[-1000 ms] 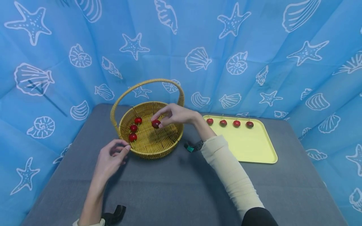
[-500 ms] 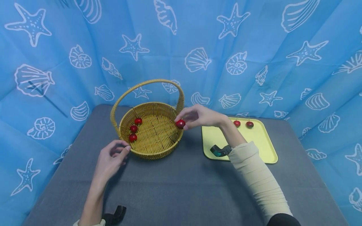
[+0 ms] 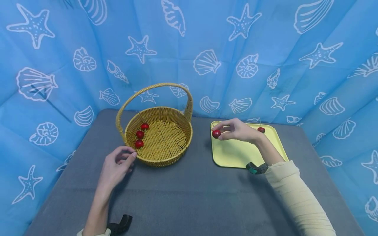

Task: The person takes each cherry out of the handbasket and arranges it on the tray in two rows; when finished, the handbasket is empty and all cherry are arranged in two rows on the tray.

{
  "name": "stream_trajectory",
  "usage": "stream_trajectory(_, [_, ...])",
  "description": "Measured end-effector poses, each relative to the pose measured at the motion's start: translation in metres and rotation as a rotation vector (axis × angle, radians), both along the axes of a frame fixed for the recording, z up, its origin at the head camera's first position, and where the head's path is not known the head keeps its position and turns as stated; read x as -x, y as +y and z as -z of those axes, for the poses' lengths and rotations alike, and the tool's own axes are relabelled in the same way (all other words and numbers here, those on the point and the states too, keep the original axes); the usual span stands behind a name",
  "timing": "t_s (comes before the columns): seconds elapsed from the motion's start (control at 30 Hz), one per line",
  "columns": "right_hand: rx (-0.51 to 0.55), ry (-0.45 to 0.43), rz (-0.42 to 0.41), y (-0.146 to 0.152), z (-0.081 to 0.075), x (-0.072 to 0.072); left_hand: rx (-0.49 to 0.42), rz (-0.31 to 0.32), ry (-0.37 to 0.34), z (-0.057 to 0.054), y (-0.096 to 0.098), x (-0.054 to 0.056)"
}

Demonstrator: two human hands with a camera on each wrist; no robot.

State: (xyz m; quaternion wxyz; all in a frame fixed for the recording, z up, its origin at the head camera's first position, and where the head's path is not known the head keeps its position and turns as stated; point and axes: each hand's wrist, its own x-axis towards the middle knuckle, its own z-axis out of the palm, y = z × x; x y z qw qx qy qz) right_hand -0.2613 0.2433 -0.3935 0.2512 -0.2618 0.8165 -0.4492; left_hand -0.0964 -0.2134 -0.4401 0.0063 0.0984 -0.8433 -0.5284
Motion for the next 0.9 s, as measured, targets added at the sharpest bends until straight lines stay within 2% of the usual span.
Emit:
stream_trajectory(0.23, [-0.083,0.049,0.059,0.018,0.03,-0.001,-0.005,-0.005,-0.011,-0.001,0.001,0.0])
stream_trajectory(0.43, [-0.113,0.115,0.047,0.023,0.049,-0.001,0.0,-0.006,-0.023,-0.002,0.001,0.0])
stream_trajectory(0.63, [-0.101,0.152,0.025,0.022,0.056,-0.004,-0.012,-0.002,-0.005,-0.001,0.0,-0.001])
stream_trajectory(0.9, [-0.081,0.176,0.04,0.021,0.06,-0.008,-0.023,0.004,0.002,0.0,-0.001,-0.001])
